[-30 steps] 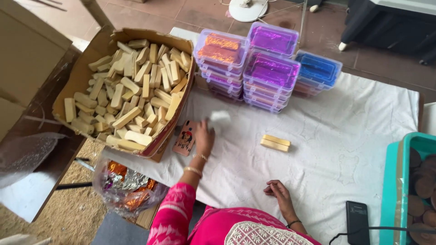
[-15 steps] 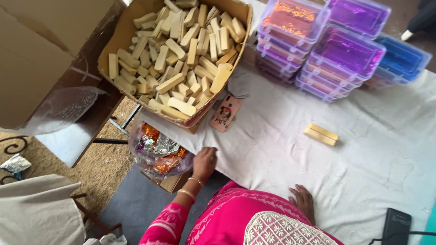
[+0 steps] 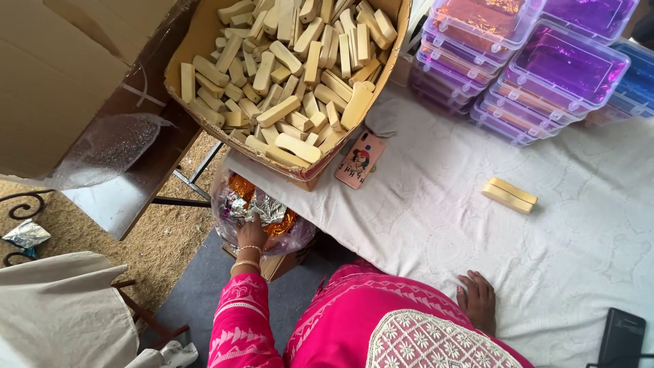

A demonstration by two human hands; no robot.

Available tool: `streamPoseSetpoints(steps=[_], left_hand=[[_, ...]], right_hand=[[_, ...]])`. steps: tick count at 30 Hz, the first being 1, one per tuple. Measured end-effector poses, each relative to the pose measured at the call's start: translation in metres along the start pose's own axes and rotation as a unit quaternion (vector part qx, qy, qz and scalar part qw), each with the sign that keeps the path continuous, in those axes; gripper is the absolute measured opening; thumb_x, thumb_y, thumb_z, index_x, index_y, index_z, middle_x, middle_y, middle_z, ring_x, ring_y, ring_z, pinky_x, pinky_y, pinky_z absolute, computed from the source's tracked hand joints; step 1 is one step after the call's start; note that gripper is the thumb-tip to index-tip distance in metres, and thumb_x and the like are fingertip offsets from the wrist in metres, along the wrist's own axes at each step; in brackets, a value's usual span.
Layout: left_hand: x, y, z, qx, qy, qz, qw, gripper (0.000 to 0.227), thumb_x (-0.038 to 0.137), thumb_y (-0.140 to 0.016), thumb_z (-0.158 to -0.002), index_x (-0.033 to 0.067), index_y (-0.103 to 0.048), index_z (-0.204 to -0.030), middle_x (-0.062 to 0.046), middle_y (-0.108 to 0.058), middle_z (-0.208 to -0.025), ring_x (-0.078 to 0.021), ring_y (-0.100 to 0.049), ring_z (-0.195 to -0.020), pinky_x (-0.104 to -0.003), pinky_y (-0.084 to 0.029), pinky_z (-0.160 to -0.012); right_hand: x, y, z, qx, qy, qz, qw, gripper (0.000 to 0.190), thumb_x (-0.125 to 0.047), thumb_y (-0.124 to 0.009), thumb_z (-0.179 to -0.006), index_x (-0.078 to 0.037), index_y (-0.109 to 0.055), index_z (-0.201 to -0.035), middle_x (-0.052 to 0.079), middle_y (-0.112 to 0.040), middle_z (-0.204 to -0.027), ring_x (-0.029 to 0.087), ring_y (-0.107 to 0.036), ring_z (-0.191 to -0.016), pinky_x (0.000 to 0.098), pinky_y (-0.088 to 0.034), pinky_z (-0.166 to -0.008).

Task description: The recorder is packaging small wooden bars into foil and plastic containers.

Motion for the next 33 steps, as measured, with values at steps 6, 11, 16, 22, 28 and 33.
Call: streamPoseSetpoints(steps=[6,11,16,22,28,33], left_hand=[[-0.006,-0.065,-0.036,-0.158,0.017,0.000,0.987,0.045,0.039,-0.058,-0.099,0.0056,-0.065,-0.127,-0.020,-0.065,-0.131,-0.0351,-0.066,-0.119,-0.052,-0.055,-0.105],[-0.016,-0.065,-0.072,0.056,0.058,0.204,0.976,0.032,0.023,-0.059,-0.098,0.0015,-0.069,-0.119,-0.030,-0.055,-0.141,-0.0440,-0.056,-0.129,-0.050,-0.048,-0.112],[-0.025,-0.023,-0.093,0.148,0.149,0.403,0.891,0.040,0.016,-0.071,-0.086,0.0038,-0.060,-0.124,-0.028,-0.036,-0.152,-0.0495,-0.033,-0.144,-0.054,-0.033,-0.120],[-0.069,-0.059,-0.175,0.197,0.102,0.407,0.886,0.043,0.025,-0.083,-0.083,0.0218,-0.070,-0.123,-0.028,-0.028,-0.156,-0.0519,-0.027,-0.142,-0.057,-0.027,-0.120],[-0.081,-0.057,-0.178,0.165,0.061,0.565,0.806,0.059,0.032,-0.080,-0.078,0.0108,-0.063,-0.130,-0.019,-0.068,-0.133,-0.0359,-0.070,-0.118,-0.046,-0.056,-0.103],[-0.074,-0.078,-0.171,0.177,-0.036,0.316,0.931,0.055,0.028,-0.080,-0.083,0.0018,-0.066,-0.129,-0.028,-0.064,-0.129,-0.0396,-0.062,-0.118,-0.048,-0.050,-0.104]], right_hand=[[-0.004,0.004,-0.002,0.021,0.010,0.009,1.000,0.028,-0.023,-0.056,-0.096,-0.011,-0.062,-0.120,0.012,-0.057,-0.133,0.028,-0.051,-0.133,0.0476,-0.040,-0.116],[-0.007,0.007,-0.002,0.028,0.009,0.010,1.000,0.027,-0.022,-0.057,-0.095,-0.011,-0.062,-0.118,0.013,-0.059,-0.130,0.028,-0.053,-0.131,0.0469,-0.041,-0.114],[0.008,-0.006,0.000,0.042,0.035,0.024,0.998,0.025,-0.022,-0.056,-0.096,-0.010,-0.062,-0.117,0.013,-0.059,-0.128,0.028,-0.054,-0.129,0.0463,-0.042,-0.114],[0.011,-0.010,0.001,0.041,0.058,0.061,0.996,0.028,-0.024,-0.058,-0.095,-0.009,-0.062,-0.119,0.012,-0.060,-0.126,0.028,-0.056,-0.127,0.0458,-0.043,-0.112],[0.007,-0.005,0.000,0.057,0.043,0.022,0.997,0.025,-0.024,-0.058,-0.096,-0.012,-0.063,-0.117,0.012,-0.060,-0.125,0.027,-0.055,-0.127,0.0456,-0.043,-0.111],[0.018,-0.015,0.004,0.045,0.052,0.033,0.997,0.027,-0.023,-0.057,-0.096,-0.009,-0.062,-0.119,0.015,-0.059,-0.127,0.028,-0.054,-0.127,0.0474,-0.042,-0.112]])
Point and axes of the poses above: each hand's wrist, its own z-axis away from the middle knuckle, its own y-axis out of the back of the hand, x = y × z, the point moved 3 cm from there along -z, towards the middle knuckle
